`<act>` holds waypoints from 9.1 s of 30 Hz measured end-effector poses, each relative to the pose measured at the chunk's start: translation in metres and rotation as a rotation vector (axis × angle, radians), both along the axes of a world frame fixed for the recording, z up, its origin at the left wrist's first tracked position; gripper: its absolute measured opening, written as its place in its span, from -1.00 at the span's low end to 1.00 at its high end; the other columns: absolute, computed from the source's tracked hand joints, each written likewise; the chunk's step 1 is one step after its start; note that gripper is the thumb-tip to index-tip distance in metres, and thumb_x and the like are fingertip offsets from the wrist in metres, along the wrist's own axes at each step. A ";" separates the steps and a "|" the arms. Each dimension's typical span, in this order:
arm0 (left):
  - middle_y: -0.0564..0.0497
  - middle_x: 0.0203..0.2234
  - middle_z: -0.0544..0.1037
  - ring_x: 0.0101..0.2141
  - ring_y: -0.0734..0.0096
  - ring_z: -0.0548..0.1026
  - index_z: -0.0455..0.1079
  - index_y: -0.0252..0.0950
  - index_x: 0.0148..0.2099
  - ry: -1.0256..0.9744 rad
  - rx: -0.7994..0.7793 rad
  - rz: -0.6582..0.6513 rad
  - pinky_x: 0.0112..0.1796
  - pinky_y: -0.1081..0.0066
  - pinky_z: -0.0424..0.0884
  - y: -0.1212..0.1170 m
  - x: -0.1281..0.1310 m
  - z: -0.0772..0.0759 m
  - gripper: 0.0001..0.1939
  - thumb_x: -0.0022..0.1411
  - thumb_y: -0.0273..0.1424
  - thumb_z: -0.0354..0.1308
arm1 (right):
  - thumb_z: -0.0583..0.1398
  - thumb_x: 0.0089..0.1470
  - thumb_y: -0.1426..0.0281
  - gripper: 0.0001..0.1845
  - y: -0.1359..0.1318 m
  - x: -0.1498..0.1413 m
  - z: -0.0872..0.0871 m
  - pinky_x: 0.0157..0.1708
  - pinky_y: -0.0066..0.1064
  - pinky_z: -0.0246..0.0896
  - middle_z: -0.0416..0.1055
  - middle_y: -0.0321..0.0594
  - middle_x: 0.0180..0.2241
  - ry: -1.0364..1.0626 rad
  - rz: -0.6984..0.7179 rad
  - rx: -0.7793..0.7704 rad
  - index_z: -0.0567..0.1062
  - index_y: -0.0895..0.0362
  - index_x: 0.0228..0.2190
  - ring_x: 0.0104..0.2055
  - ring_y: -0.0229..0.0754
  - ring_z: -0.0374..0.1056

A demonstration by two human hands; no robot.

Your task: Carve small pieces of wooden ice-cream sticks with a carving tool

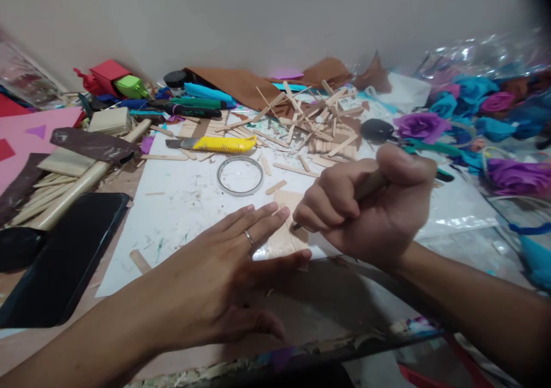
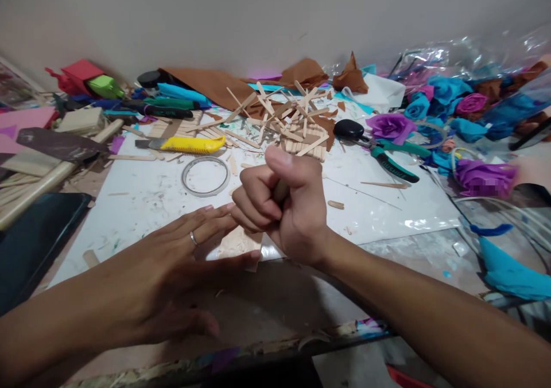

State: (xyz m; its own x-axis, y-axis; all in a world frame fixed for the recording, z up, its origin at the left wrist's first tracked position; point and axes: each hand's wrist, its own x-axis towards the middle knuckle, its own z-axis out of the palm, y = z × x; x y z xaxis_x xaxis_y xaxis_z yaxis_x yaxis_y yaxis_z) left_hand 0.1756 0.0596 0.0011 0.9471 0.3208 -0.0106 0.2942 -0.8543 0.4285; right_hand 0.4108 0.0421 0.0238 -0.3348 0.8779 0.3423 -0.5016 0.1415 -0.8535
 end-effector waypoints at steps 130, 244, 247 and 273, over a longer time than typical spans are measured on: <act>-0.23 0.46 0.19 0.37 -0.26 0.28 0.32 0.00 0.43 -0.122 0.002 -0.043 0.26 -0.19 0.32 -0.001 0.007 -0.002 -0.24 0.30 0.13 0.28 | 0.19 0.25 -0.03 -0.28 0.009 -0.003 -0.005 -0.68 -0.44 -0.09 -0.09 -0.43 -0.79 0.048 0.107 -0.020 0.12 0.09 -0.75 -0.74 -0.39 -0.14; -0.27 0.39 0.29 0.31 -0.21 0.35 0.40 -0.09 0.37 -0.066 0.086 -0.072 0.23 -0.14 0.37 -0.003 0.013 0.011 -0.33 0.35 0.11 0.22 | 0.22 0.22 0.12 -0.36 -0.007 -0.017 -0.017 -0.71 -0.46 -0.22 -0.08 -0.42 -0.74 0.030 -0.020 -0.007 0.13 0.08 -0.74 -0.70 -0.37 -0.13; -0.33 0.40 0.27 0.31 -0.24 0.36 0.39 -0.10 0.39 -0.045 0.133 -0.063 0.22 -0.16 0.38 -0.004 0.012 0.009 -0.30 0.36 0.12 0.20 | 0.25 0.19 0.12 -0.34 -0.002 -0.007 0.001 -0.69 -0.45 -0.19 -0.13 -0.45 -0.78 0.060 -0.018 0.064 0.12 0.10 -0.76 -0.73 -0.40 -0.18; 0.00 -0.44 0.67 -0.46 0.37 0.67 0.52 -0.32 -0.26 -0.827 -0.845 0.854 -0.32 0.37 0.71 -0.005 0.028 -0.007 -0.71 0.26 -0.21 0.44 | 0.19 0.22 -0.13 -0.23 0.013 0.014 0.011 -0.69 -0.39 -0.30 -0.24 -0.46 -0.78 0.050 -0.322 0.042 0.11 0.05 -0.78 -0.72 -0.36 -0.31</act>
